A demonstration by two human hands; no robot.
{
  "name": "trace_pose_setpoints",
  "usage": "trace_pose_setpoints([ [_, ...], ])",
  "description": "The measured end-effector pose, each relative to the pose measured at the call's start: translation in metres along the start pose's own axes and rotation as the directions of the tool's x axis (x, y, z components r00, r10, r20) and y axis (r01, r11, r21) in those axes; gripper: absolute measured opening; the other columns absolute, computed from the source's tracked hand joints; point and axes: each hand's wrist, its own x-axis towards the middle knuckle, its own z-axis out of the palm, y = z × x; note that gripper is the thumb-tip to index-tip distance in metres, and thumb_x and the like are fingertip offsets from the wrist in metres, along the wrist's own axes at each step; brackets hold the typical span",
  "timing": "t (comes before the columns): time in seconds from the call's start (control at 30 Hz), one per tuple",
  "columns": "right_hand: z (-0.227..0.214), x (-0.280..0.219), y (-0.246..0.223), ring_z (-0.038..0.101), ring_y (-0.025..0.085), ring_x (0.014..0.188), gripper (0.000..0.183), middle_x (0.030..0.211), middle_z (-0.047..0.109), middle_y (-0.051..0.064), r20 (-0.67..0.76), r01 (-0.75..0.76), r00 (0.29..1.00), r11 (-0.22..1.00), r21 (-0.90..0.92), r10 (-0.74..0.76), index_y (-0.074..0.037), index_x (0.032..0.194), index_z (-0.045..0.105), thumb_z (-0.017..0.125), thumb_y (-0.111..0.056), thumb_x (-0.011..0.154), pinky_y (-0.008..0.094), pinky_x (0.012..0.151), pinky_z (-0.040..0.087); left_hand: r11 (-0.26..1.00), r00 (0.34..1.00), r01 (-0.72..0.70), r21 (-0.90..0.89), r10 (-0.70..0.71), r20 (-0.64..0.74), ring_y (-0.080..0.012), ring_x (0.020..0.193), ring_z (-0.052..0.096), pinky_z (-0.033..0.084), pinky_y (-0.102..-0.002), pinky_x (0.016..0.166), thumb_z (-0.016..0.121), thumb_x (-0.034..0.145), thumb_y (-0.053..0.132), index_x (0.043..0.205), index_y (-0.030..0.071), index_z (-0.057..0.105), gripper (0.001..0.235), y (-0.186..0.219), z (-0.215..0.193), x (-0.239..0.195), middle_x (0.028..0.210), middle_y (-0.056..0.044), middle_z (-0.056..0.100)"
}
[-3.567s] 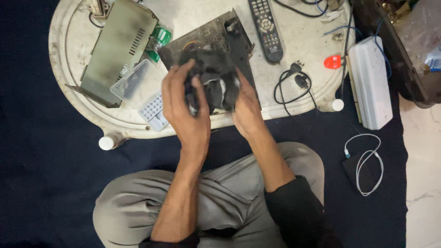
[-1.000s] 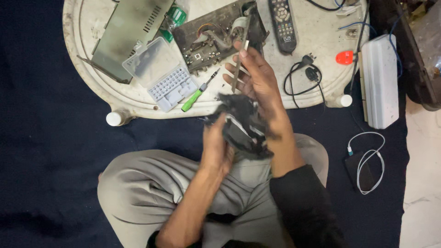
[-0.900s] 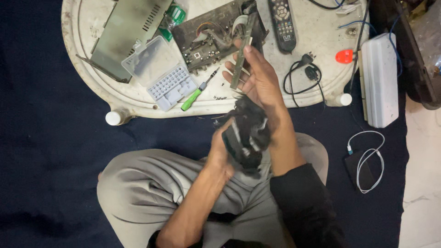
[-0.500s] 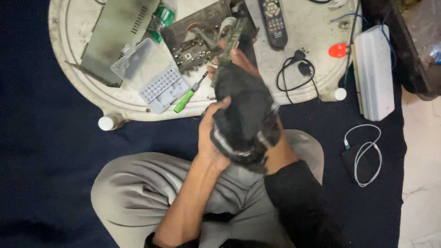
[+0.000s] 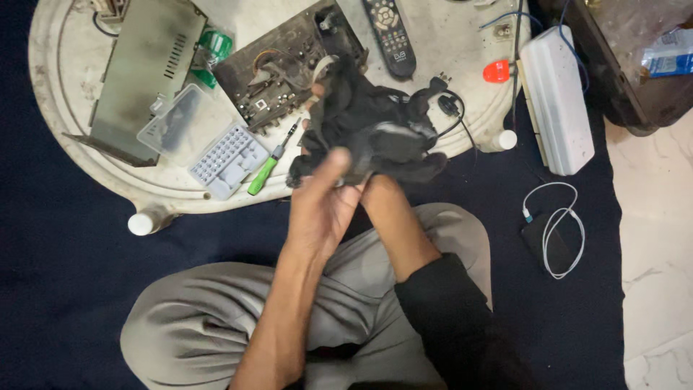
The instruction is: The person disassembles a small electronic device using a screwdriver, removes screws, separates the casing, and wipes the internal circuit board with a cloth.
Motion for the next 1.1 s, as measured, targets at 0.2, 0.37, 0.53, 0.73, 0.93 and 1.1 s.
trace_pose_setpoints([
  [0.2,0.001,0.004,0.008,0.055,0.022,0.128,0.054,0.145,0.051,0.006,0.008,-0.03,1.0,1.0,0.006,0.03,-0.015,0.155,0.045,0.055,-0.04,0.108,0.044,0.109,0.05,0.851,0.946,-0.313,0.422,0.318,0.06,-0.0202,0.135,0.049,0.041,-0.033,0.111,0.075,0.095,0.024,0.159,0.003,0.026,0.084,-0.045,0.026,0.027,0.15,-0.013,0.047],
  [0.37,0.005,-0.002,0.005,0.056,0.02,0.128,0.055,0.146,0.054,-0.001,0.032,-0.038,0.999,0.999,0.033,0.037,-0.016,0.153,0.048,0.061,-0.041,0.105,0.041,0.107,0.051,0.643,0.971,-0.13,0.755,0.236,-0.033,-0.0302,0.139,0.057,0.046,-0.036,0.115,0.073,0.097,0.033,0.154,-0.008,0.039,0.078,-0.068,0.03,0.051,0.149,-0.026,0.057],
  [0.53,-0.014,0.002,0.005,0.057,0.021,0.123,0.054,0.143,0.056,0.003,-0.03,-0.077,0.996,0.993,0.093,0.08,-0.016,0.153,0.051,0.061,-0.041,0.107,0.041,0.103,0.053,0.82,0.982,-0.167,0.548,0.086,0.17,-0.0309,0.148,0.042,0.041,-0.039,0.118,0.067,0.102,0.028,0.156,-0.006,0.033,0.072,-0.066,0.023,0.061,0.156,-0.023,0.042],
  [0.73,-0.035,0.03,0.005,0.059,0.02,0.121,0.052,0.14,0.059,0.003,0.244,-0.233,0.954,0.944,0.232,0.176,-0.019,0.149,0.052,0.058,-0.046,0.105,0.042,0.102,0.055,0.825,0.973,-0.224,0.518,0.16,0.166,-0.0232,0.119,0.067,0.056,-0.033,0.101,0.061,0.107,0.017,0.142,-0.005,0.053,0.042,-0.021,0.008,0.04,0.134,-0.02,0.066],
  [0.93,0.007,-0.002,0.002,0.065,0.022,0.119,0.049,0.136,0.062,0.009,-0.157,-0.009,0.988,0.999,-0.051,0.001,-0.005,0.146,0.054,0.055,-0.035,0.107,0.041,0.102,0.055,0.383,0.912,-0.229,0.895,0.406,0.06,-0.0133,0.097,0.073,0.059,-0.023,0.079,0.06,0.104,0.013,0.129,-0.001,0.059,0.028,0.033,0.004,0.009,0.113,-0.01,0.07],
  [1.1,0.045,-0.01,-0.002,0.065,0.019,0.113,0.036,0.136,0.066,0.008,-0.132,0.029,0.99,0.975,-0.22,-0.059,-0.008,0.137,0.056,0.058,-0.028,0.107,0.036,0.095,0.054,0.18,0.825,-0.254,0.95,0.553,0.116,-0.0139,0.095,0.064,0.057,-0.026,0.076,0.069,0.101,0.01,0.125,-0.002,0.061,0.028,0.036,-0.016,0.019,0.117,-0.012,0.062],
])
